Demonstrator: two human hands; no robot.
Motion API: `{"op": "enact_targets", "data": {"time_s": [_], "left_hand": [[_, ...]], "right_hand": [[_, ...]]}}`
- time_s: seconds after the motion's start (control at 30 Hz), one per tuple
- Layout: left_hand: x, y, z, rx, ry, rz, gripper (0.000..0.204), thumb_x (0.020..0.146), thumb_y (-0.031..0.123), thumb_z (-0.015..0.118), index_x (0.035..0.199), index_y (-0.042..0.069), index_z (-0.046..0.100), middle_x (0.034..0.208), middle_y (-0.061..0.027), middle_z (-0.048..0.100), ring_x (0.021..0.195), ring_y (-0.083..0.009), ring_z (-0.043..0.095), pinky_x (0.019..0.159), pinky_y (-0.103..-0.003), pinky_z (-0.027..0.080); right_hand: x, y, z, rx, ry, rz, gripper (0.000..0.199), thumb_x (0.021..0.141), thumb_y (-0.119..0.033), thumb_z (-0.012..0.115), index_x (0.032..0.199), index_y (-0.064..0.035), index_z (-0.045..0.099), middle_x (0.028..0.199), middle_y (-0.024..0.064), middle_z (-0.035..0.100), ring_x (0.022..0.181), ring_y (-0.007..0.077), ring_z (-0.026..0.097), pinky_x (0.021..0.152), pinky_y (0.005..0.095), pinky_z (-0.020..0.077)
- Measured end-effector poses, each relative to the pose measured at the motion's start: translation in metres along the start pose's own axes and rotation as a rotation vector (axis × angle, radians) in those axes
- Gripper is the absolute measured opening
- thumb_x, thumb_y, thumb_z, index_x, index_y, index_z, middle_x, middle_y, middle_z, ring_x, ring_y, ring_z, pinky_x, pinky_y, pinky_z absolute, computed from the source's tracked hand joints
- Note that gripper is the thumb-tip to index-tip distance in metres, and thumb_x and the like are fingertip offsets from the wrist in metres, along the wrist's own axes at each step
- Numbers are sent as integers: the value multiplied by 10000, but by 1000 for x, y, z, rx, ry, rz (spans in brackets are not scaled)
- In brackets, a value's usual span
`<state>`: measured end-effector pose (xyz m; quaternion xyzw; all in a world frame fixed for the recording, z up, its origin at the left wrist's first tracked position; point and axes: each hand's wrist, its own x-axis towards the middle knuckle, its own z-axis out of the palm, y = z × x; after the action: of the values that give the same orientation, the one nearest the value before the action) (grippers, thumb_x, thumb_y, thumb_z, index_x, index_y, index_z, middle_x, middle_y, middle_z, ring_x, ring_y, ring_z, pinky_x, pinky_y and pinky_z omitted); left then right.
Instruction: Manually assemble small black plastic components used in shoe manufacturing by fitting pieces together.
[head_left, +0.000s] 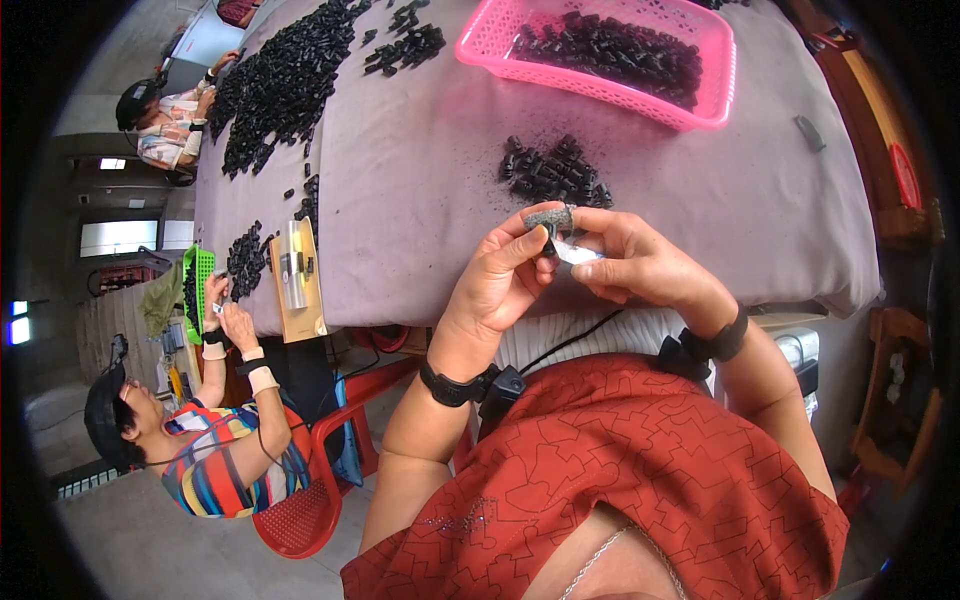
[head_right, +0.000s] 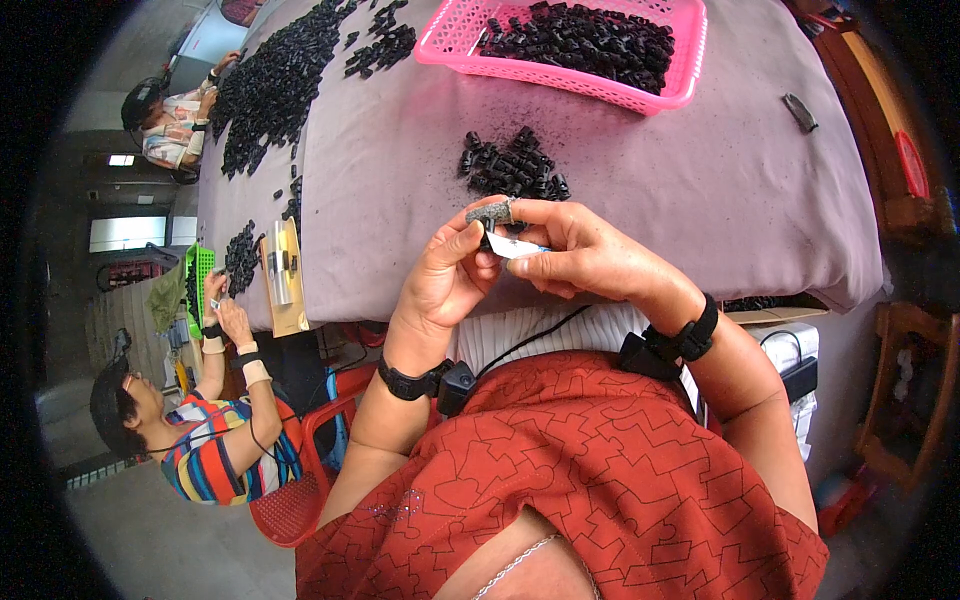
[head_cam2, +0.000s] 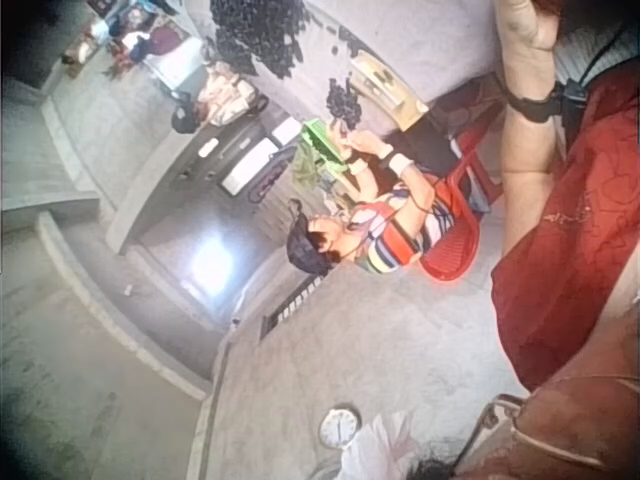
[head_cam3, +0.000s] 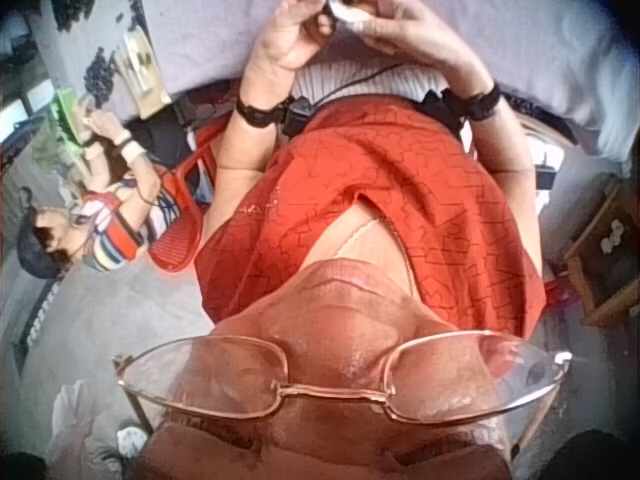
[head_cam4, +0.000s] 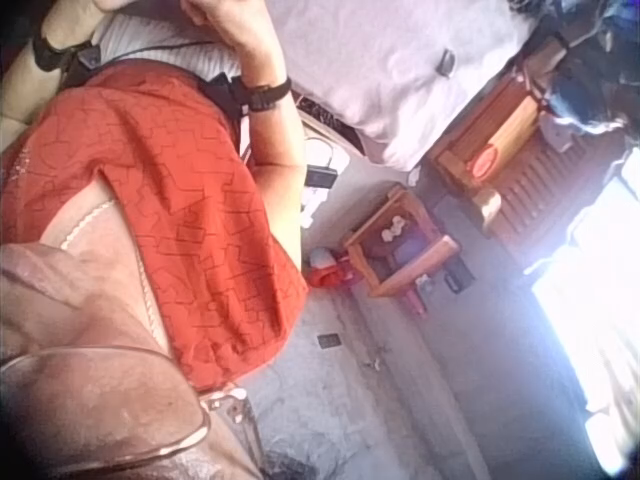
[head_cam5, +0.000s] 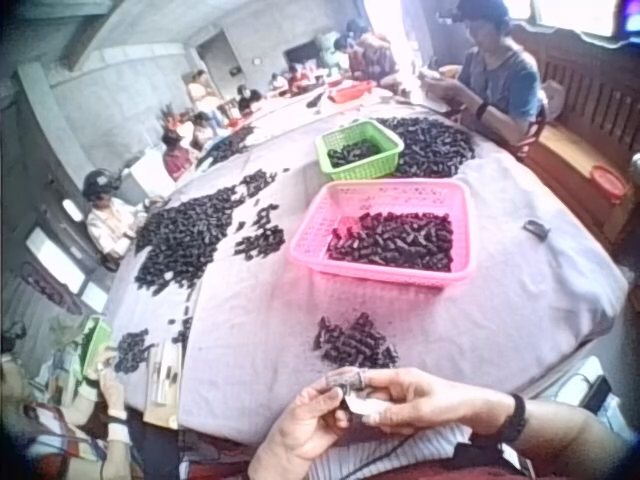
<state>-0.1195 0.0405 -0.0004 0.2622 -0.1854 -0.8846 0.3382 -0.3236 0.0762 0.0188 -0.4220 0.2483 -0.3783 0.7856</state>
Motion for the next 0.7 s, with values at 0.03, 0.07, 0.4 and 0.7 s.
{"op": "enact_targets", "data": {"time_s": [0.03,0.07,0.4,0.7], "left_hand": [[0,0,0,1,0,-1,342,868,86,678,1200,53,600,909,-24,659,675,-110,594,616,-214,519],[0,-1,1,16,-19,-3,344,867,84,679,1200,52,600,907,-22,658,677,-110,594,614,-214,519],[2,1,0,20,-31,0,358,875,90,670,1222,58,590,945,-23,654,695,-112,581,633,-217,510],[8,16,5,38,-98,-12,365,895,111,653,1240,50,551,893,-61,628,697,-108,578,623,-216,501]], "right_hand": [[0,2,-2,1,1,-1,533,917,-135,616,1392,-27,399,739,-46,512,541,21,393,453,175,299],[2,4,-5,21,19,6,535,919,-138,614,1394,-26,397,740,-46,514,542,21,395,455,174,302],[2,3,-5,63,-43,-26,509,926,-144,610,1378,-13,415,803,-26,589,543,23,410,455,169,309],[3,-7,-9,10,108,-60,286,944,-176,587,1188,-28,566,755,-50,536,549,10,408,448,173,302]]}}
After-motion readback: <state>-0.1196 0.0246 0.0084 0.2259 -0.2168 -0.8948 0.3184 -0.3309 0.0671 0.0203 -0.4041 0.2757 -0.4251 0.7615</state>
